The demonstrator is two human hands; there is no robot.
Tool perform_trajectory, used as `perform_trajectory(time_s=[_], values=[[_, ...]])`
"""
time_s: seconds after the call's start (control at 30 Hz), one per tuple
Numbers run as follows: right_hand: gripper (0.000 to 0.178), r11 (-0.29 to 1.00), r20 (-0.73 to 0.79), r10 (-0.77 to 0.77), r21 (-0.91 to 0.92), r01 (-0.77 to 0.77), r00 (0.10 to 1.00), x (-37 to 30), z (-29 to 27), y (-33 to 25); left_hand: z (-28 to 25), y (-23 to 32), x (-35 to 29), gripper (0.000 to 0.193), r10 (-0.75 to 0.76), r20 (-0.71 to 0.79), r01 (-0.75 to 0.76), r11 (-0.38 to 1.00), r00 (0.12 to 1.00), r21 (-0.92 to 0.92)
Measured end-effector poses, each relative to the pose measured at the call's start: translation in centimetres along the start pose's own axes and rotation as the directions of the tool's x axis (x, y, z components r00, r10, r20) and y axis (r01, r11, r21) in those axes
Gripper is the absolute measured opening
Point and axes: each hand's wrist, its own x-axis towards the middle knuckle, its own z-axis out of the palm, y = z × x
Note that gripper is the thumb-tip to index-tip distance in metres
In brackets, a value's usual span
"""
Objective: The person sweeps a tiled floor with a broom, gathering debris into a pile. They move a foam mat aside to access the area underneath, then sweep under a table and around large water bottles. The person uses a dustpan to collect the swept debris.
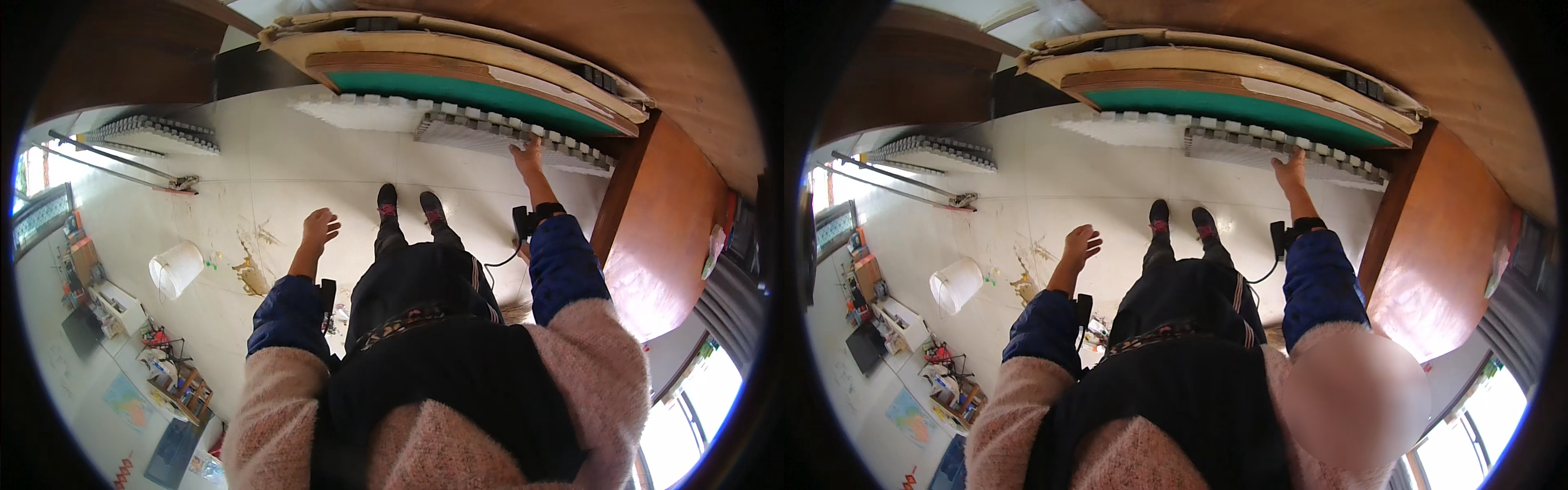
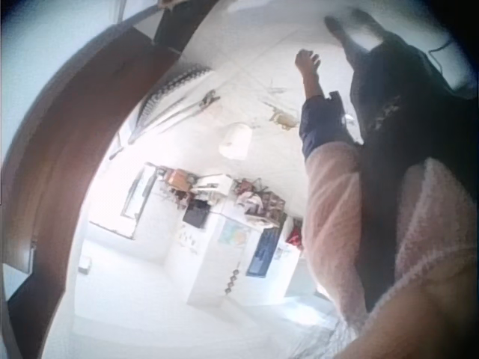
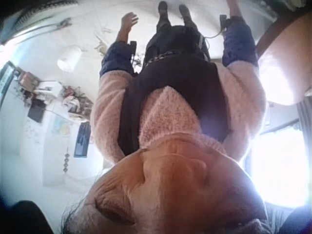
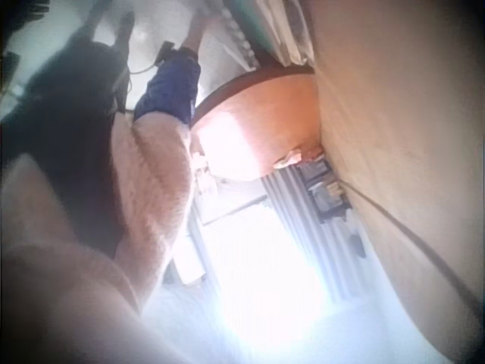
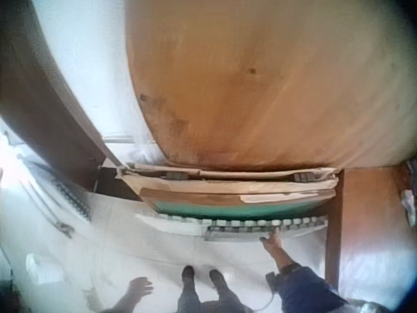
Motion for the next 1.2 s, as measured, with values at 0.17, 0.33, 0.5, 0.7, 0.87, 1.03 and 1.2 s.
perform_trajectory(time_s=[0.17,0.33,0.5,0.7,0.87,1.03,1.2], values=[[0.046,0.978,-0.300,0.172,-0.062,-0.200,0.938,-1.5,1.1,0.8,-6.6,-5.2,-1.5,0.038,0.015,-0.100,-0.032,0.985,0.995,-0.168],[0.044,0.925,-0.137,0.379,0.051,-0.376,0.915,-3.1,2.3,0.3,-7.9,-6.8,-3.1,0.037,-0.121,-0.127,0.096,0.977,0.985,-0.189],[0.056,0.519,0.254,0.689,0.480,-0.707,0.679,-0.9,1.4,-4.0,-6.6,-2.8,-5.9,0.037,-0.186,-0.090,0.163,0.963,0.979,-0.215],[0.068,0.199,0.339,0.704,0.750,-0.630,0.625,1.3,-1.9,-4.5,-1.2,0.5,-6.8,0.040,-0.095,-0.143,0.081,0.992,0.985,-0.097],[0.057,0.234,0.246,0.608,0.853,-0.467,0.755,5.6,-3.7,-3.0,6.8,1.7,-1.5,0.040,-0.043,0.006,0.044,0.998,0.999,-0.033],[0.012,0.109,0.163,0.833,0.889,-0.445,0.529,8.5,-4.9,-1.4,16.1,8.0,2.6,0.047,0.126,0.190,-0.123,0.992,0.974,-0.028],[0.038,0.090,0.124,0.873,0.910,-0.406,0.472,7.7,-10.4,5.5,26.5,15.1,2.5,0.062,0.277,0.410,-0.303,0.953,0.869,-0.004]])
